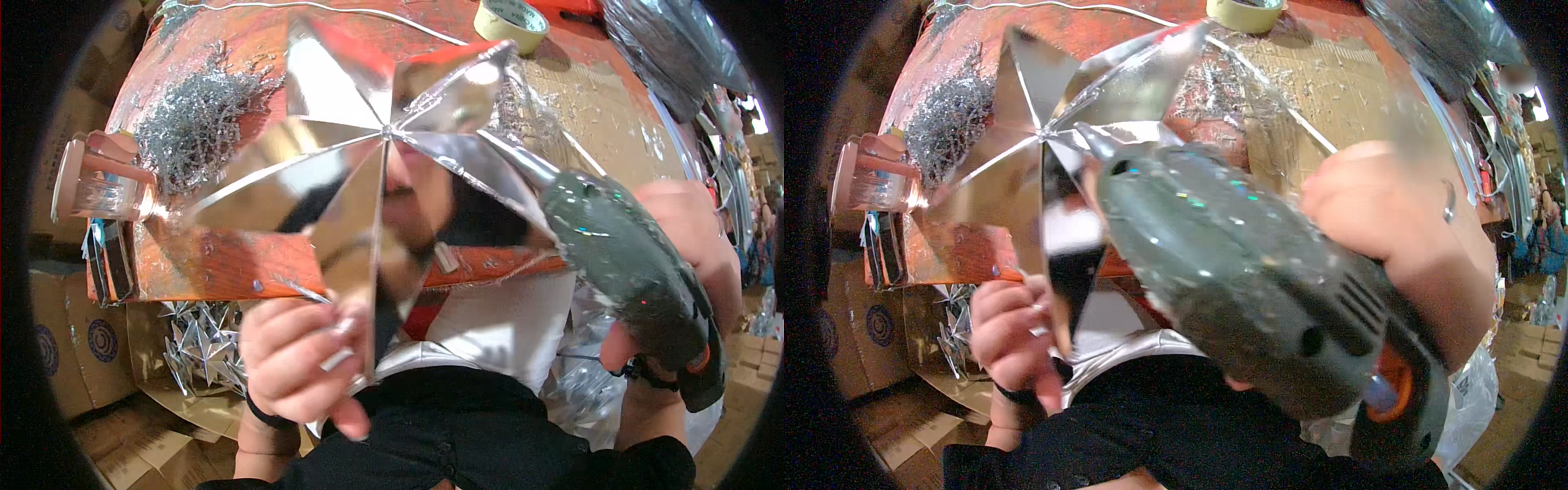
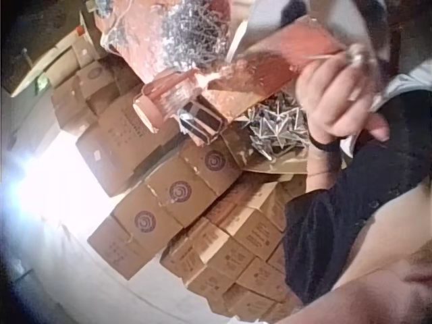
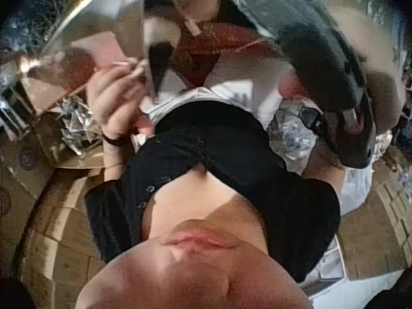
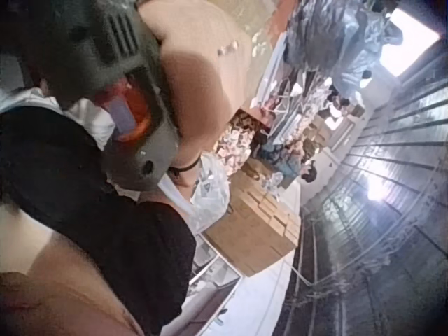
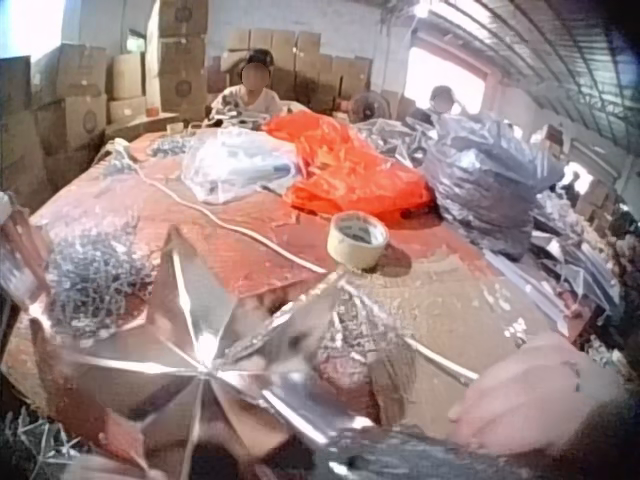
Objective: Applying decorative silver trim to a large metallic star using a hot glue gun.
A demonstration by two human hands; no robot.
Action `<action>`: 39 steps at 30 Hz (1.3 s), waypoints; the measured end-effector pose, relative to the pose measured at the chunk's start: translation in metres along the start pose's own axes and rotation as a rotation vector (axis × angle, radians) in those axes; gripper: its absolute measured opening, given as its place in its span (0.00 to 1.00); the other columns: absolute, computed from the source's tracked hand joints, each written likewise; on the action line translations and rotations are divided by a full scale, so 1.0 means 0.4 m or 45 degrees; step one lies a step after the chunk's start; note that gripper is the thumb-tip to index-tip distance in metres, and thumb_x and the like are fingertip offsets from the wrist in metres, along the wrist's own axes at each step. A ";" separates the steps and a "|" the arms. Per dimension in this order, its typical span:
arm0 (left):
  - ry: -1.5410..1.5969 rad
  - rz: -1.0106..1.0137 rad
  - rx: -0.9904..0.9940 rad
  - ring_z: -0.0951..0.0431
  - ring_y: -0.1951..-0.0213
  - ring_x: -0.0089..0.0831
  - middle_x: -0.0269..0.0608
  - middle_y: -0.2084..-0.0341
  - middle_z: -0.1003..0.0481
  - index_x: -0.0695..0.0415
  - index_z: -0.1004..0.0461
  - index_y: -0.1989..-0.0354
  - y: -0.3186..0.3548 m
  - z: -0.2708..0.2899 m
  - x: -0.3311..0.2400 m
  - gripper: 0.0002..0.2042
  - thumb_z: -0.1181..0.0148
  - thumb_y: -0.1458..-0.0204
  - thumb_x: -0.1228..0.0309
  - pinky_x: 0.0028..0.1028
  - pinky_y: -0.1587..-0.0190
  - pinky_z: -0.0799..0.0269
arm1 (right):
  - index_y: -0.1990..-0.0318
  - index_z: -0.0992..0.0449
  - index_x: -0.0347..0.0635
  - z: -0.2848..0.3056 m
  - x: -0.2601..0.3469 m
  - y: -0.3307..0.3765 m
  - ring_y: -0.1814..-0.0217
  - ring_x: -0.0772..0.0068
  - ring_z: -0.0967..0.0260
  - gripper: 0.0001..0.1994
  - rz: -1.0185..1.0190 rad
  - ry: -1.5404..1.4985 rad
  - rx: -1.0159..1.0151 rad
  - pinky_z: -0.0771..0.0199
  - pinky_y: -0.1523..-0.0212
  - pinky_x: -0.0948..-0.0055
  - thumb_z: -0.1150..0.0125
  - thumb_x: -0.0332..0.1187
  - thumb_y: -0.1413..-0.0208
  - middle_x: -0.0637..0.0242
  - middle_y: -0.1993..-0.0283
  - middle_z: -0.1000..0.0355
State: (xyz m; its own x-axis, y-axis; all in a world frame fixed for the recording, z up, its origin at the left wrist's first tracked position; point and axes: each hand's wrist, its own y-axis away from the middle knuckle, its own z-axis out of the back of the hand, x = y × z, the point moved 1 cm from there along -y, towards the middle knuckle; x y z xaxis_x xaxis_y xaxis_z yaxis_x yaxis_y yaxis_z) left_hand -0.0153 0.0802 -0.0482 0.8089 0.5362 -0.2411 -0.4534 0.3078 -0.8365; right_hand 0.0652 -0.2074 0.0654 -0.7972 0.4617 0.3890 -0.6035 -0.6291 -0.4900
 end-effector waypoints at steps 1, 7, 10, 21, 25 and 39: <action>0.017 -0.016 0.086 0.23 0.63 0.35 0.36 0.63 0.26 0.51 0.27 0.61 -0.017 -0.008 -0.011 0.23 0.50 0.47 0.42 0.31 0.64 0.23 | 0.66 0.25 0.39 0.006 0.014 -0.015 0.61 0.60 0.28 0.35 -0.061 0.095 0.044 0.31 0.57 0.63 0.31 0.65 0.71 0.63 0.65 0.26; 0.084 0.059 0.493 0.23 0.55 0.33 0.35 0.56 0.25 0.51 0.26 0.58 -0.064 -0.020 -0.041 0.16 0.42 0.47 0.53 0.32 0.56 0.23 | 0.72 0.26 0.39 -0.024 0.003 -0.067 0.69 0.63 0.31 0.34 0.016 0.210 0.094 0.33 0.64 0.67 0.30 0.65 0.74 0.64 0.71 0.29; -0.003 0.051 0.365 0.23 0.56 0.30 0.32 0.56 0.25 0.45 0.27 0.57 -0.046 -0.007 -0.048 0.13 0.42 0.46 0.54 0.28 0.60 0.25 | 0.70 0.26 0.38 -0.029 -0.030 -0.067 0.69 0.63 0.31 0.35 0.070 0.255 0.083 0.33 0.65 0.69 0.30 0.64 0.73 0.64 0.71 0.29; -0.453 -0.260 -0.364 0.32 0.55 0.41 0.38 0.55 0.37 0.43 0.36 0.53 0.048 0.079 0.042 0.16 0.53 0.42 0.48 0.43 0.55 0.35 | 0.72 0.29 0.39 -0.042 -0.012 -0.069 0.72 0.65 0.34 0.35 -0.134 0.246 0.105 0.36 0.70 0.70 0.32 0.66 0.73 0.66 0.74 0.34; -0.655 0.055 -0.551 0.36 0.49 0.40 0.45 0.51 0.38 0.47 0.38 0.48 0.067 0.110 0.092 0.23 0.53 0.43 0.45 0.41 0.46 0.39 | 0.76 0.31 0.40 -0.050 -0.028 -0.039 0.76 0.68 0.39 0.34 -0.039 0.162 0.036 0.43 0.74 0.73 0.32 0.66 0.73 0.68 0.76 0.36; -0.701 0.428 -0.407 0.38 0.44 0.38 0.47 0.48 0.39 0.58 0.40 0.48 0.067 0.105 0.160 0.21 0.53 0.42 0.55 0.42 0.38 0.46 | 0.77 0.32 0.46 -0.044 -0.039 -0.041 0.73 0.67 0.31 0.33 0.084 0.251 0.157 0.40 0.58 0.64 0.36 0.70 0.71 0.71 0.76 0.30</action>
State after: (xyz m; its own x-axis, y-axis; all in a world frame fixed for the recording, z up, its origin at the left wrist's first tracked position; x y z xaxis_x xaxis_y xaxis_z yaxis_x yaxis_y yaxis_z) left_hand 0.0088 0.1557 -0.0654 0.3004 0.9059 -0.2985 -0.4449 -0.1438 -0.8840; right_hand 0.0872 -0.1933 0.0536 -0.8304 0.5226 0.1934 -0.5527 -0.7282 -0.4054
